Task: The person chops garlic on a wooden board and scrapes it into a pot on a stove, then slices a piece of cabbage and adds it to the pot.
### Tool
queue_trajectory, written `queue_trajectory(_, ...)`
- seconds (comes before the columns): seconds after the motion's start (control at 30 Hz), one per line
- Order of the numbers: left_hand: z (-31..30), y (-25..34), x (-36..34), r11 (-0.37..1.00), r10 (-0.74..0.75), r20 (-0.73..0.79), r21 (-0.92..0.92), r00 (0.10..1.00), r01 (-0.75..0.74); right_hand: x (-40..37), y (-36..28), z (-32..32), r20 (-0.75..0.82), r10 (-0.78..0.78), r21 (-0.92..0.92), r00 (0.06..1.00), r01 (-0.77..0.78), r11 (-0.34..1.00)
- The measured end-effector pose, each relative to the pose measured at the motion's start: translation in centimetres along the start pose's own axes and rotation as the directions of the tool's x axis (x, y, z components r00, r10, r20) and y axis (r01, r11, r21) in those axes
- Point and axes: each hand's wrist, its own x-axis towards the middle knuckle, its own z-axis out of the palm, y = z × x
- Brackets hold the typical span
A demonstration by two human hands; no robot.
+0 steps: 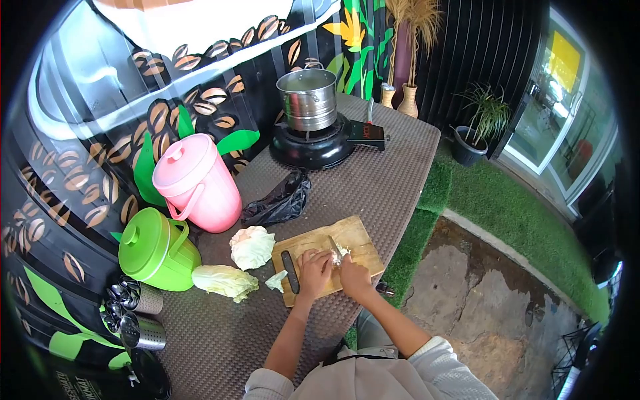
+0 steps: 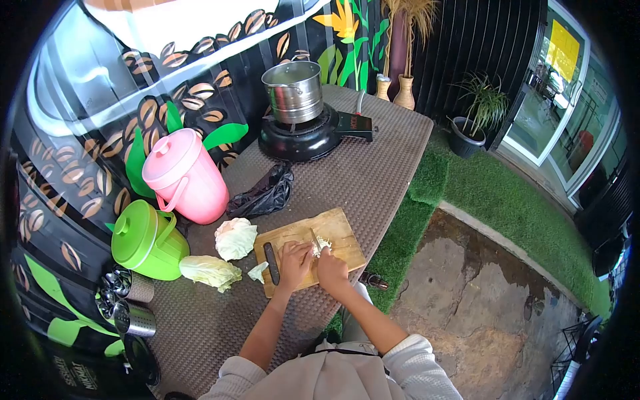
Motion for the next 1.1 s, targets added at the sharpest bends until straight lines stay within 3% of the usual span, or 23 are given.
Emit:
queue_trajectory(0.1, 0.1, -0.2, -0.2, 0.998, 0.047, -0.018, 0.030, 0.999, -0.046, 0.0, 0.3, -0.7, 0.036, -0.101, -0.056, 0.994, 0.103, 0.993)
queue_trajectory(0.2, -0.2, 0.0, 0.1, 1.000, 0.015, -0.004, 0.012, 1.000, -0.015, -1.6, -0.4, 1.2, 0.006, -0.046, -0.076, 0.999, 0.046, 0.996)
queue_trajectory(0.3, -0.1, -0.2, 0.3, 1.000, -0.011, 0.017, -0.022, 1.000, 0.012, -2.1, -0.8, 3.5, -0.149, 0.005, -0.107, 0.989, -0.021, 0.994)
queue_trajectory(0.43, 0.0, -0.3, 0.0, 1.000, -0.002, 0.003, -0.011, 1.000, 0.002, -0.4, -0.1, 1.8, -0.094, 0.024, -0.040, 0.995, -0.028, 0.999)
queue_trajectory(0.5, 0.1, -0.4, -0.1, 1.000, 0.004, -0.012, 0.001, 1.000, -0.004, -0.3, 0.9, 0.9, -0.071, -0.185, -0.115, 0.980, 0.176, 0.978)
queue_trajectory(0.53, 0.1, -0.3, -0.1, 1.000, -0.008, -0.013, -0.026, 1.000, 0.008, -0.8, 0.5, 0.9, -0.070, -0.186, -0.115, 0.980, 0.177, 0.977)
queue_trajectory(0.6, 0.1, -0.4, 0.1, 0.998, -0.017, -0.017, -0.055, 1.000, 0.016, -2.4, -0.7, 1.1, -0.068, 0.006, -0.039, 0.998, -0.008, 0.999)
queue_trajectory(0.73, 0.2, -0.9, 0.1, 0.997, -0.012, 0.010, -0.076, 1.000, 0.013, -2.2, -1.3, 2.6, -0.114, 0.039, -0.089, 0.993, -0.049, 0.995)
queue_trajectory(0.83, -0.3, -0.5, 0.0, 0.997, -0.002, 0.009, -0.083, 1.000, 0.003, -0.7, -0.8, 0.9, 0.013, 0.079, -0.010, 0.997, -0.079, 0.997)
queue_trajectory(0.9, -0.3, -0.5, 0.1, 0.995, 0.006, 0.006, -0.095, 1.000, -0.005, -0.3, 0.3, 0.3, -0.052, -0.121, -0.045, 0.991, 0.119, 0.992)
queue_trajectory(0.93, 0.0, -0.8, -0.1, 0.979, -0.065, -0.007, -0.194, 0.998, 0.063, -0.6, -0.1, 0.0, -0.053, -0.124, -0.045, 0.991, 0.121, 0.992)
queue_trajectory(0.97, 0.3, -1.1, -0.3, 0.948, -0.138, -0.013, -0.293, 0.990, 0.128, -1.3, -0.5, 0.0, -0.024, -0.067, -0.028, 0.997, 0.066, 0.997)
queue_trajectory(1.1, 0.3, -0.8, 0.0, 0.902, -0.178, -0.029, -0.405, 0.984, 0.151, -2.4, -2.0, 2.8, -0.037, 0.097, -0.045, 0.995, -0.099, 0.994)
